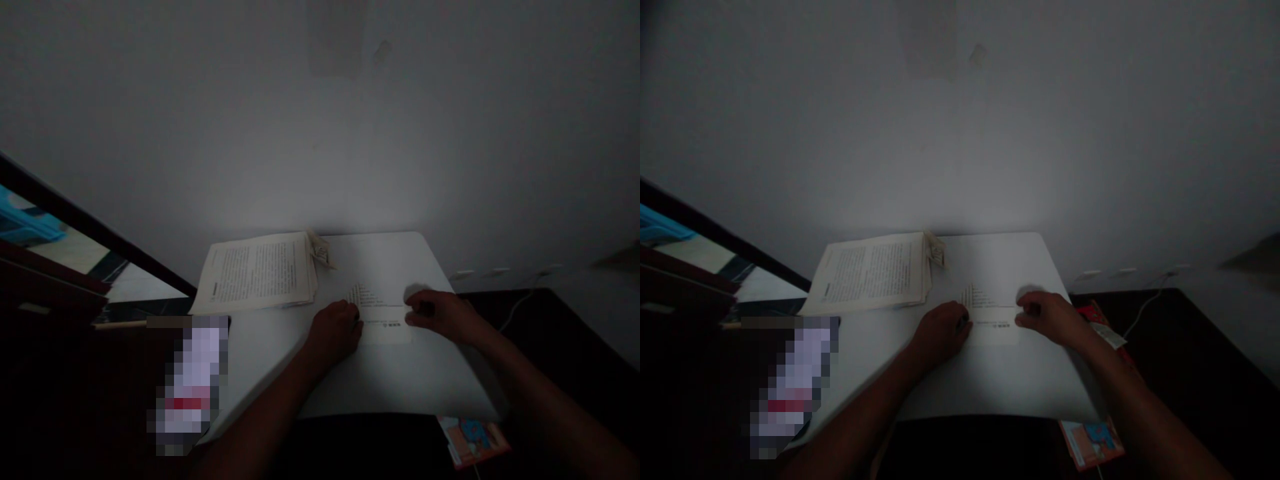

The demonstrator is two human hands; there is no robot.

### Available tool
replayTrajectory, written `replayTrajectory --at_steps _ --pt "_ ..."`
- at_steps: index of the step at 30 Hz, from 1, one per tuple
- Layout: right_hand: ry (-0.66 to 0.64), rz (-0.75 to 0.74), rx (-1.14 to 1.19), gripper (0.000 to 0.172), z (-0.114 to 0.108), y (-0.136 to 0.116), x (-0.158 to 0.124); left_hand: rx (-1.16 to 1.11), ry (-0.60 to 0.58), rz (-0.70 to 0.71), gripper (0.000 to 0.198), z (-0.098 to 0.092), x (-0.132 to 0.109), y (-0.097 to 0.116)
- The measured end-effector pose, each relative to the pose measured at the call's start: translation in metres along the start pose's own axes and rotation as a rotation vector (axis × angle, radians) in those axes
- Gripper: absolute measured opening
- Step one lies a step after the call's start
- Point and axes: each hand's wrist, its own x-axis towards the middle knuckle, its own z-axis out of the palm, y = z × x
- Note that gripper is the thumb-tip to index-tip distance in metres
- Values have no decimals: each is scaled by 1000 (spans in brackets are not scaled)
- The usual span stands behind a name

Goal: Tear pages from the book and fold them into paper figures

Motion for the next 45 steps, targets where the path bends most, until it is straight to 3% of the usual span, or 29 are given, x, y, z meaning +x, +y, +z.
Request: replayTrajectory --at_steps 6,10,14,20,26,34,39,42,45 --pt "-12 -132 42 30 9 -15 3 28 61 71 11 4 -2 -1" --pt "-29 -71 111 26 16 -18 6 46 103 120 11 7 -3 -3" --pt "-121 13 416 28 16 -20 7 19 184 167 15 6 -5 -3" --pt "-86 173 888 28 13 -30 4 -91 326 289 57 -2 -7 2" --pt "-48 223 1156 31 14 -41 1 -73 353 231 29 0 -6 -5" --pt "106 90 1223 27 29 -32 15 -119 541 212 18 2 -5 -12" --pt "88 -22 1062 38 37 -40 17 -244 680 262 16 4 -6 -11" --pt "66 -78 994 34 39 -50 18 -298 732 281 15 4 -7 -10" --pt "100 -78 953 30 36 -56 19 -305 762 213 11 1 -8 -9"
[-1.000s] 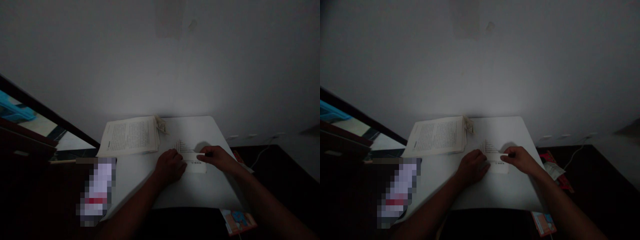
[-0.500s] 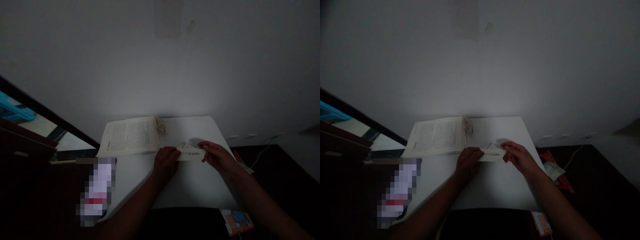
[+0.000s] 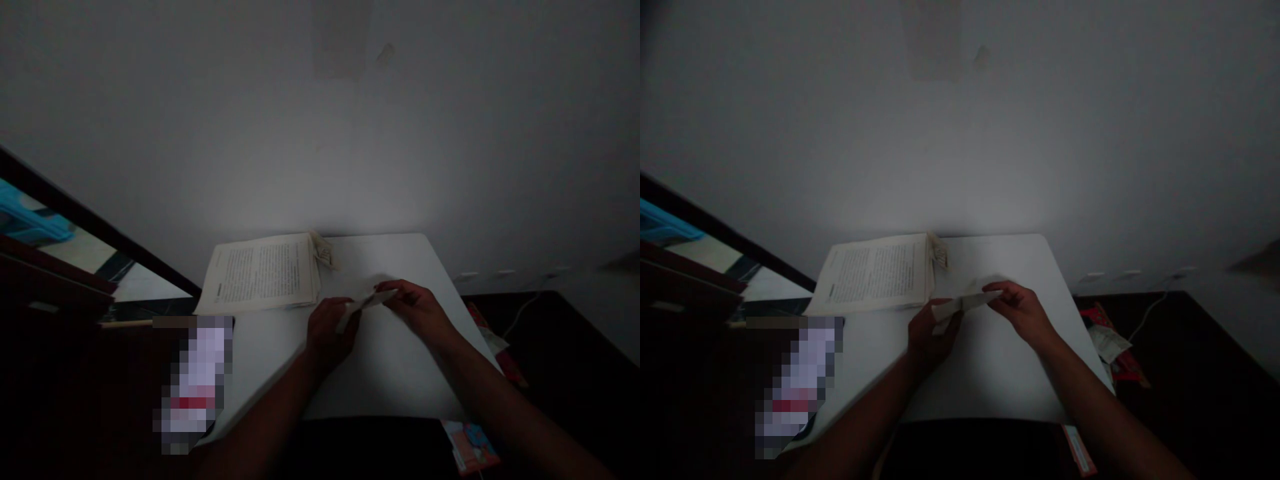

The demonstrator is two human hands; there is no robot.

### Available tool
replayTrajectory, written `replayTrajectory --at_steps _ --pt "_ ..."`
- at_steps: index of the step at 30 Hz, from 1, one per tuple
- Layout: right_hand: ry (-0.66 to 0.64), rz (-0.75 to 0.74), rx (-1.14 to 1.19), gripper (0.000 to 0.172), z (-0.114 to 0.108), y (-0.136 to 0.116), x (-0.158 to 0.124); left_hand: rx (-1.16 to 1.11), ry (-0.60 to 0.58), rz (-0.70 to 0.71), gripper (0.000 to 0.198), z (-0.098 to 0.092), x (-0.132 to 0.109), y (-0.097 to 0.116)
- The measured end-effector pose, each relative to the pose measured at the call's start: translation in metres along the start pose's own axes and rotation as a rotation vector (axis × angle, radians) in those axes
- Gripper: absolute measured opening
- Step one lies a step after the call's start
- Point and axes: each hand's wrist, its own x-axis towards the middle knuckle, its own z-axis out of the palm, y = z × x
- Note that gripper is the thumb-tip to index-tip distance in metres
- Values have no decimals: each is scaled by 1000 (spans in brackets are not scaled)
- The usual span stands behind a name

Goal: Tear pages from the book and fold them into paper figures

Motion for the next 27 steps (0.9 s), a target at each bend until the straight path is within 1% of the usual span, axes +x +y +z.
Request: replayTrajectory --at_steps 3,5,7,9,11,12,13,16,17,19,21,22,24,27 --pt "24 -2 7 28 -4 -7 2 17 -18 -113 14 -5 2 3" --pt "19 -25 28 24 -11 -10 3 -26 -32 -170 16 -8 3 4" --pt "4 -37 37 20 -20 -11 5 -72 -19 -209 19 -11 5 3" --pt "-22 4 6 20 -29 -10 8 -75 18 -243 27 -11 6 2" --pt "-38 51 -26 21 -38 -9 11 -25 57 -223 38 -12 7 2" --pt "-63 72 -36 22 -41 -8 13 20 55 -189 43 -12 8 3" --pt "-98 95 -48 23 -44 -7 15 76 26 -139 48 -13 9 4" --pt "-218 137 -108 27 -49 -6 21 274 -195 -32 54 -19 12 9" --pt "-259 140 -133 28 -50 -7 23 299 -292 -8 57 -21 12 11" --pt "-338 135 -185 31 -49 -6 26 284 -486 29 62 -26 14 14" --pt "-401 119 -255 31 -46 -4 30 222 -641 39 66 -28 15 15" --pt "-415 104 -300 30 -44 -1 31 193 -692 32 67 -29 15 15" --pt "-409 60 -406 31 -38 4 36 151 -751 8 67 -30 15 13" --pt "-320 -35 -558 39 -27 10 40 144 -789 -8 61 -29 13 9"
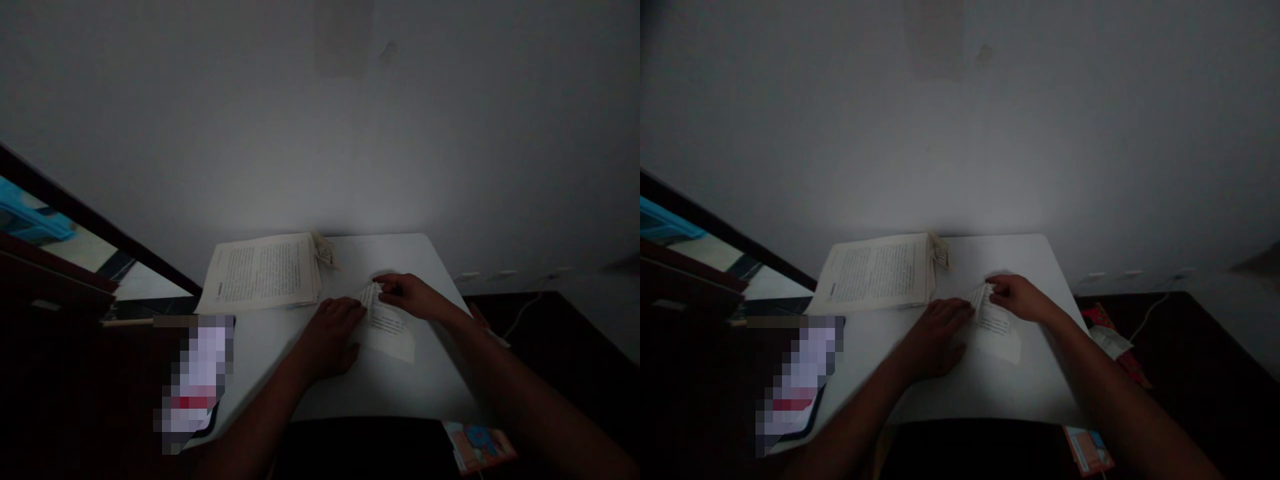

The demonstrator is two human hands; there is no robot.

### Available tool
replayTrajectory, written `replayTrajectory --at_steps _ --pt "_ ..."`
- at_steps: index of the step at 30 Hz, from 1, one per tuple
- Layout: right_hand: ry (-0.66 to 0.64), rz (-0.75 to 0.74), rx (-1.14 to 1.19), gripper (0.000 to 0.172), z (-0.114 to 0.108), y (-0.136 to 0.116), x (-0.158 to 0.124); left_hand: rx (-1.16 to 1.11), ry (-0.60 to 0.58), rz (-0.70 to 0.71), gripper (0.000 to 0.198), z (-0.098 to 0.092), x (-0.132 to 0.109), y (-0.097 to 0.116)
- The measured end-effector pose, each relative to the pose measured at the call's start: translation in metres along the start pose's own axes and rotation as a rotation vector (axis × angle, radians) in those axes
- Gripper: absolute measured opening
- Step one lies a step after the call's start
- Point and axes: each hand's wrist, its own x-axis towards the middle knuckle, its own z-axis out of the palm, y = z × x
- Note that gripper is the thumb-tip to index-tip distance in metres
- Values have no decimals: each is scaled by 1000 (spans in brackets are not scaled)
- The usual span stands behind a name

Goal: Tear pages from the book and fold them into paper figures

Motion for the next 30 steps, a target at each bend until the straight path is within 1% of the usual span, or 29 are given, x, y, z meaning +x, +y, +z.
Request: replayTrajectory --at_steps 3,6,7,9,11,12,15,20,22,25,28,30 --pt "99 -63 -160 44 7 -8 1 25 -3 -14 54 5 -1 -4" --pt "151 -191 -293 39 12 -21 -11 52 -2 -33 47 9 -2 -7" --pt "142 -223 -314 39 13 -25 -17 60 -4 -38 45 10 -2 -7" --pt "83 -278 -343 42 17 -30 -29 71 -7 -43 43 10 -1 -7" --pt "38 -288 -398 49 21 -32 -41 75 -5 -44 44 10 -1 -6" --pt "4 -293 -434 50 23 -32 -46 76 -1 -45 45 10 0 -6" --pt "-32 -327 -543 42 26 -32 -53 90 15 -49 47 10 0 -6" --pt "-35 -420 -673 29 25 -32 -52 129 15 -40 40 10 1 -5" --pt "-40 -456 -693 24 25 -30 -52 140 14 -39 42 11 1 -4" --pt "-28 -486 -708 24 25 -27 -53 158 19 -41 47 12 1 -4" --pt "-11 -504 -715 26 25 -25 -55 177 18 -34 43 13 2 -5" --pt "-8 -515 -718 27 26 -24 -57 189 11 -26 36 14 4 -6"
